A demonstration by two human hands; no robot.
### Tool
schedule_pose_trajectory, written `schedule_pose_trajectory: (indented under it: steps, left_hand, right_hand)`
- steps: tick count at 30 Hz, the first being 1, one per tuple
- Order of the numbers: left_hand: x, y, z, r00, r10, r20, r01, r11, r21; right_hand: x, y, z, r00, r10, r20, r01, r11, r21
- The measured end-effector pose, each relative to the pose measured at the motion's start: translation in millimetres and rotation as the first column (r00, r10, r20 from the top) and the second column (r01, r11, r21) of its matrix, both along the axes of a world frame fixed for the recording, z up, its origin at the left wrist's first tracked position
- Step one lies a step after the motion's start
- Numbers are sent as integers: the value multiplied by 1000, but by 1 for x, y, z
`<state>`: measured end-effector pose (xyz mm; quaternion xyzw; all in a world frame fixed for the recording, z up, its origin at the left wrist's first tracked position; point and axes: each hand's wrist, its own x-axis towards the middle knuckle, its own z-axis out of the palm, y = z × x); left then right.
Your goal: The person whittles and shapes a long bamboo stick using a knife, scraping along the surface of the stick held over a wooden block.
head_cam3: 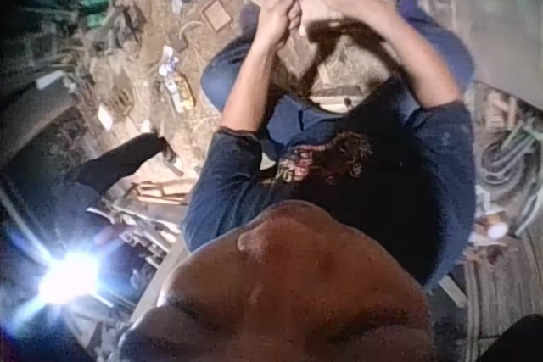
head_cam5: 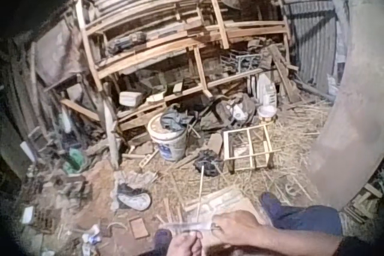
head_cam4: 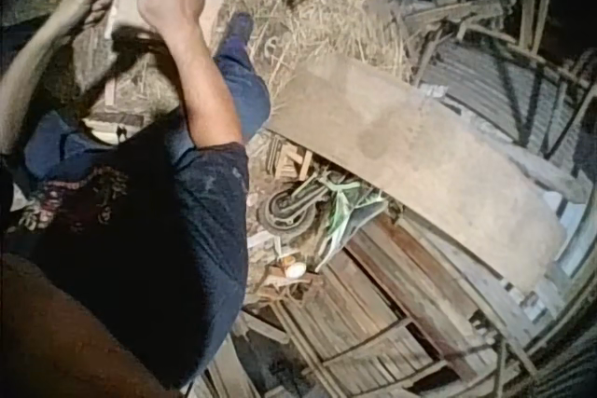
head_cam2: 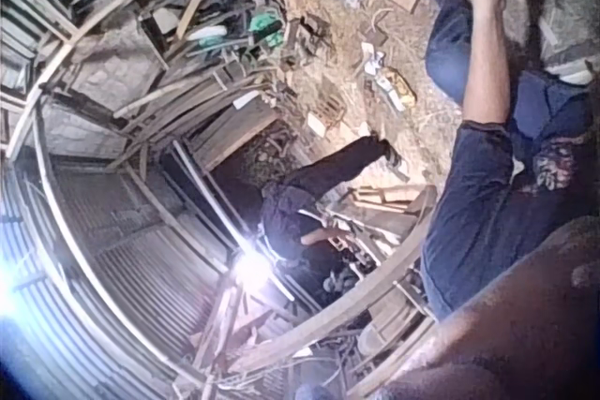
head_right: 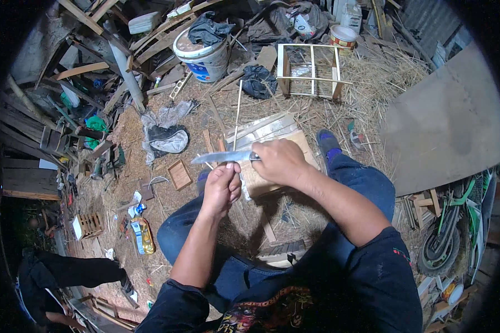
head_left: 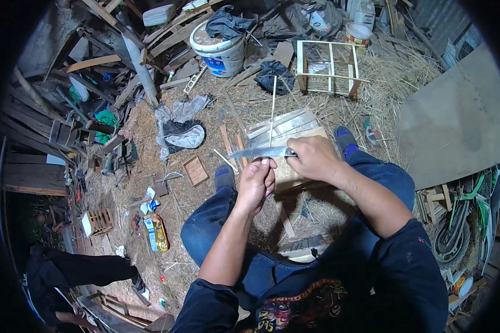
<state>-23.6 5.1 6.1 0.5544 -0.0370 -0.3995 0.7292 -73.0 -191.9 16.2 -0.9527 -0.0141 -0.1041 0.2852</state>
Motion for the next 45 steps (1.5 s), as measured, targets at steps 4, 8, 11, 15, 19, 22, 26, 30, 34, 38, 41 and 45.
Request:
schedule_pose_trajectory:
  steps: [4, 8, 11, 15, 19, 22, 26, 30, 34, 38, 41, 45]
  left_hand:
    - [-5, -2, -7, 999, 40, -6, -41, 999, -9]
    - [-9, -6, -9, 998, 36, 54, -35, 999, -13]
    - [-12, -10, -10, 996, 20, 82, -20, 1000, -6]
    - [-16, -17, -16, 983, 49, 175, -45, 999, -28]
    - [-19, -23, -27, 966, 107, 234, -98, 994, -50]
    - [-22, -28, -26, 976, 118, 182, -111, 993, -49]
    - [-21, -30, -24, 991, 88, 103, -84, 996, -41]
    - [-21, -31, -15, 995, 90, 51, -87, 995, -53]
    - [-25, -29, -20, 998, 56, 7, -55, 998, -30]
    - [-22, -27, -14, 999, 42, 1, -42, 998, -41]
    - [-21, -24, -18, 997, 77, 15, -77, 997, -20]
    - [-20, -23, -19, 994, 91, 60, -92, 996, 8]
  right_hand:
    - [0, 11, 4, 1000, 1, -28, -4, 995, -102]
    - [1, 12, 4, 998, -26, -51, 19, 989, -144]
    - [3, 10, -2, 998, -54, -35, 47, 984, -170]
    - [7, 7, -13, 997, -73, 26, 76, 982, -172]
    - [9, 5, -12, 997, -82, -10, 79, 978, -192]
    - [10, -1, -15, 995, -92, -38, 82, 974, -210]
    - [13, -7, -17, 988, -117, -100, 87, 962, -259]
    - [18, -14, -22, 976, -147, -163, 99, 958, -269]
    - [32, -58, -33, 946, -272, -175, 209, 927, -312]
    - [27, -42, -16, 924, -254, -284, 187, 952, -245]
    - [16, -13, -4, 932, -142, -334, 88, 982, -170]
    - [3, 10, -1, 962, -71, -262, 27, 986, -166]
